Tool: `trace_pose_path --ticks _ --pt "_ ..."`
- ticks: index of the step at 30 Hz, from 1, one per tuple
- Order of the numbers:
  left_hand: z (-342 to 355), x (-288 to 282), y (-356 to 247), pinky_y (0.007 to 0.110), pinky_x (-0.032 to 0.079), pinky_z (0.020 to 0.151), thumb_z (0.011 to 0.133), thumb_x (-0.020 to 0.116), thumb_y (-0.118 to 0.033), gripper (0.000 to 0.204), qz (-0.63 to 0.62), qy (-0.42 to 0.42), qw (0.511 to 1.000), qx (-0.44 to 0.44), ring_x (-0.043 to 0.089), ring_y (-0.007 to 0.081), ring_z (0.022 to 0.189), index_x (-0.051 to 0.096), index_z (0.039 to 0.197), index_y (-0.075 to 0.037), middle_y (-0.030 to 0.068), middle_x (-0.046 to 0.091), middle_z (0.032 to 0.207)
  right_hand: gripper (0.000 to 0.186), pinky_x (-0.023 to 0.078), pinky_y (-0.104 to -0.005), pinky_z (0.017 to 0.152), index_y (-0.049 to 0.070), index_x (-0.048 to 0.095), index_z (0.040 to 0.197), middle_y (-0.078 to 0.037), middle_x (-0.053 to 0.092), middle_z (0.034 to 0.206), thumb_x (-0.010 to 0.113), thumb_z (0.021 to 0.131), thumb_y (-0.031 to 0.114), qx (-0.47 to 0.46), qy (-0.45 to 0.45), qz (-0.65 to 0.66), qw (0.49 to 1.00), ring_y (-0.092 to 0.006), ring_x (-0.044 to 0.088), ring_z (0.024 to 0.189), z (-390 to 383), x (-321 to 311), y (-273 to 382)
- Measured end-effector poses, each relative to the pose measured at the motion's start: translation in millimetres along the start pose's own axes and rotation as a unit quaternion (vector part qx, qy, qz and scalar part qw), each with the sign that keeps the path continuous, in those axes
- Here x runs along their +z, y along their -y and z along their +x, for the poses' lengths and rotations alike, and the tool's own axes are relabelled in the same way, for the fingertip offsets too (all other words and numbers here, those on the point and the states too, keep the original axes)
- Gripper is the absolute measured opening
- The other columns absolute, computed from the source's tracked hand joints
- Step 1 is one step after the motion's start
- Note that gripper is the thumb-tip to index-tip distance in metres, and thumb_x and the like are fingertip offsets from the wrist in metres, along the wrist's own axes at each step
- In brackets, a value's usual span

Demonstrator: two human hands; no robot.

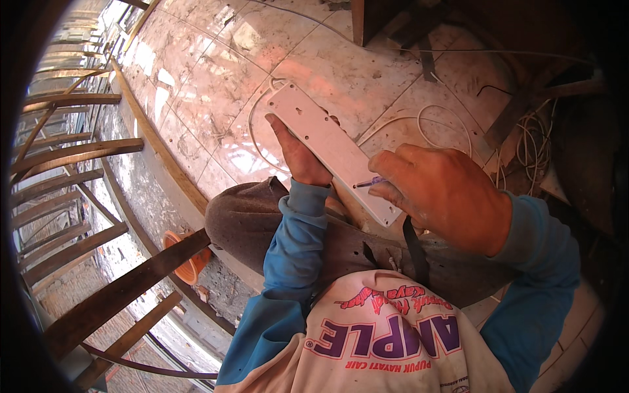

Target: The person unscrews the back cover of a power strip using a screwdriver, removes the cover, and handles the internal electrical wiring.

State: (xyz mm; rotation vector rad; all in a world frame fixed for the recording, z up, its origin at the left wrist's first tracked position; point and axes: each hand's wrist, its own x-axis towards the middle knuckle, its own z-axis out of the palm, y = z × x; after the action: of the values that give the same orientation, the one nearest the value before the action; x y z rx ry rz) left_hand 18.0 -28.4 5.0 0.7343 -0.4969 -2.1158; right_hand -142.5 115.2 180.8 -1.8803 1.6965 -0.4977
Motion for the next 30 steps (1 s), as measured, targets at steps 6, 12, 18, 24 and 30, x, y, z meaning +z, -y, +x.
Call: trace_pose_path --ticks 6,12,18,24,30 --pt "0 1 -1 0.047 0.055 0.073 0.095 0.034 -0.075 0.072 -0.017 0.019 1.000 -0.011 0.064 0.0293 0.085 0.057 0.125 -0.014 0.0060 0.063 0.100 0.019 0.052 -0.0414 0.065 0.004 0.063 0.100 -0.012 0.058 0.086 0.070 0.082 0.005 -0.091 -0.047 0.021 0.995 -0.0328 0.062 0.078 2 -6 -1" --pt "1 -3 -2 0.047 0.055 0.074 0.095 0.033 -0.075 0.072 -0.037 0.028 0.999 -0.018 0.063 0.0291 0.087 0.057 0.125 -0.013 0.0066 0.063 0.099 0.018 0.050 -0.0407 0.068 0.002 0.063 0.096 -0.015 0.059 0.090 0.072 0.080 0.003 -0.059 -0.062 0.028 0.996 -0.0350 0.061 0.080 -3 -24 -10" --pt "-2 -2 -3 0.046 0.054 0.074 0.096 0.033 -0.075 0.074 -0.063 0.052 0.996 -0.032 0.061 0.0275 0.086 0.055 0.128 -0.012 0.0067 0.060 0.101 0.021 0.049 -0.0414 0.068 0.000 0.062 0.097 -0.017 0.058 0.090 0.073 0.080 0.004 -0.029 -0.069 0.004 0.997 -0.0361 0.061 0.081 -7 -33 -13" --pt "-5 4 -5 0.045 0.054 0.074 0.096 0.033 -0.074 0.074 -0.063 0.052 0.996 -0.032 0.060 0.0268 0.086 0.055 0.130 -0.012 0.0062 0.060 0.100 0.018 0.049 -0.0426 0.065 0.001 0.061 0.097 -0.017 0.058 0.087 0.071 0.083 0.007 -0.045 -0.077 -0.002 0.996 -0.0360 0.061 0.078 -3 -16 -19" --pt "-4 5 -2 0.041 0.054 0.075 0.098 0.030 -0.074 0.073 0.003 0.004 1.000 0.014 0.061 0.0235 0.086 0.054 0.131 -0.014 0.0059 0.062 0.100 0.016 0.050 -0.0448 0.062 0.004 0.061 0.092 -0.020 0.062 0.078 0.068 0.089 0.018 0.038 -0.010 -0.068 0.997 -0.0389 0.064 0.072 -3 -3 -20"
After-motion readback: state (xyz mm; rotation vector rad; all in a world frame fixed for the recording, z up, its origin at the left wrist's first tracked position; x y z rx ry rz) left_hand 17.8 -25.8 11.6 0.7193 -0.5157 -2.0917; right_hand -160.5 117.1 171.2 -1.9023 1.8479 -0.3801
